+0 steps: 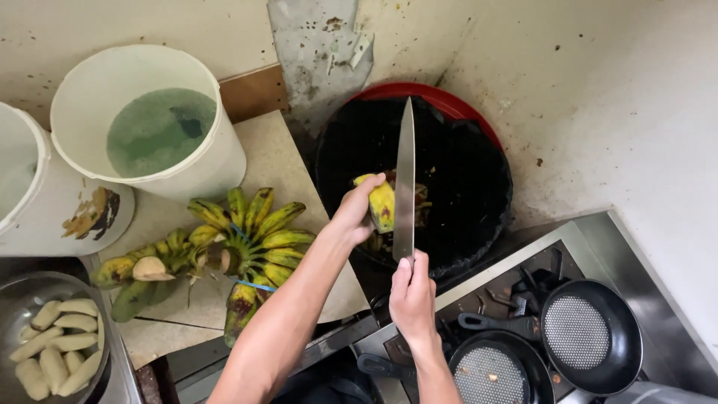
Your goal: The person peels green bananas using a large knife, removing the skin in strips and placing the peeled fruit into a metal bowl in the sink. The peels are discarded into a nearby trash bin.
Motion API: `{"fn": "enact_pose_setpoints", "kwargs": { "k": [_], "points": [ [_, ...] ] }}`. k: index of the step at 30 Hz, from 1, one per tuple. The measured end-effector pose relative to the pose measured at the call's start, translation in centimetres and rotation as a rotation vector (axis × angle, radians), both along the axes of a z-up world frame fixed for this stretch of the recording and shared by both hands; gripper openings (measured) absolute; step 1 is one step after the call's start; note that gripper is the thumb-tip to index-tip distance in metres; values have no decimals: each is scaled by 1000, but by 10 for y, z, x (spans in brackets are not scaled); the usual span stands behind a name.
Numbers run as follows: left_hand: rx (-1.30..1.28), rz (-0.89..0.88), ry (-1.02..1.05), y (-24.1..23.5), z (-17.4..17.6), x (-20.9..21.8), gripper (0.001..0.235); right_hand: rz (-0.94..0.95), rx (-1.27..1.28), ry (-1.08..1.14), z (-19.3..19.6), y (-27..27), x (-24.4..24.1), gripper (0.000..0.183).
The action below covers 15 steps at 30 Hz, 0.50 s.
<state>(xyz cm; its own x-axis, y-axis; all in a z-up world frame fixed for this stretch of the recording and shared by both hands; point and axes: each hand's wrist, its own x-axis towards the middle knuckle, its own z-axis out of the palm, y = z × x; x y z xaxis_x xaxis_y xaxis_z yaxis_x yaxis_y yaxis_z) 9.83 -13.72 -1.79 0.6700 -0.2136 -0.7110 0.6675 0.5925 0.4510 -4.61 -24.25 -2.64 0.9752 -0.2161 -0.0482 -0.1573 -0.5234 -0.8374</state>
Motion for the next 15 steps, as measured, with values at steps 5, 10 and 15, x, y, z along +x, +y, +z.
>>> {"fn": "enact_pose_setpoints", "kwargs": {
  "k": [5,10,15],
  "points": [
    [53,41,25,-3,9,-2,28,1,13,50,16,6,5,18],
    [123,73,39,-4,12,-5,36,-15,-22,71,17,10,7,20],
    [194,58,-51,-9,9,-9,36,-32,20,80,22,14,8,23]
  ]
}}
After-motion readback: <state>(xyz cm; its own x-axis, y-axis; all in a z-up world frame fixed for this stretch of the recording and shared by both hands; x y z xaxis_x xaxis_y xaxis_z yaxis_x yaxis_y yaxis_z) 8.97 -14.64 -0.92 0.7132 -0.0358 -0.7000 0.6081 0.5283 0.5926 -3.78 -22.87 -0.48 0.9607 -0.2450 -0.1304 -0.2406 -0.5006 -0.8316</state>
